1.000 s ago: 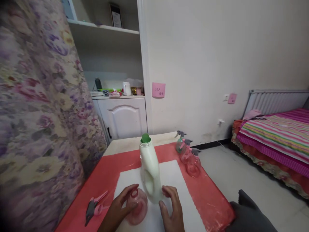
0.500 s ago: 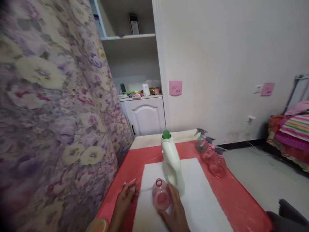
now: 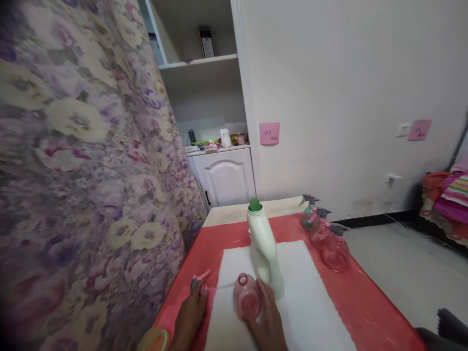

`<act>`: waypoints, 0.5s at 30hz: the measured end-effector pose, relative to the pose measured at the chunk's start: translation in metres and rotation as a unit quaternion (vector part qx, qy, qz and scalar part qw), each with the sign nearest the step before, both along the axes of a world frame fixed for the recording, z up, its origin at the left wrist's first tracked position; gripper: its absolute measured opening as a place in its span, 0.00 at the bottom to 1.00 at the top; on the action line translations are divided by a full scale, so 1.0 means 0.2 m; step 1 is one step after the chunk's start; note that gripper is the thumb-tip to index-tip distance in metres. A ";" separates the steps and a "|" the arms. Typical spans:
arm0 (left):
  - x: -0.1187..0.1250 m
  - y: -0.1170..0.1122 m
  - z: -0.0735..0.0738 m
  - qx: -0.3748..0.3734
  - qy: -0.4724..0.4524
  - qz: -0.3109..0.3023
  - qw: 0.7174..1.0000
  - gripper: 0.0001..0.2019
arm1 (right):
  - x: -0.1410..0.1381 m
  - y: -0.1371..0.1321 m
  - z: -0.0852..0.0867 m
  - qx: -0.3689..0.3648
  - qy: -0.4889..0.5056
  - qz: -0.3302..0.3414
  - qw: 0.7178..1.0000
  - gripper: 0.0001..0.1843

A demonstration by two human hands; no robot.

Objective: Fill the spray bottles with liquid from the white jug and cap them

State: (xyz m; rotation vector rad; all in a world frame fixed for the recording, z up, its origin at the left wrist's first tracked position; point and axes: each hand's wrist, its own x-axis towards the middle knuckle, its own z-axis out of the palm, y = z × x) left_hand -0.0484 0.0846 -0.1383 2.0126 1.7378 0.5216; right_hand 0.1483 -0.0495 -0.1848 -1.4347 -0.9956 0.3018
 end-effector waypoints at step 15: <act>-0.07 -0.09 0.10 0.012 0.009 -0.014 1.000 0.21 | -0.02 -0.02 0.07 0.024 -0.059 -0.022 0.998 0.25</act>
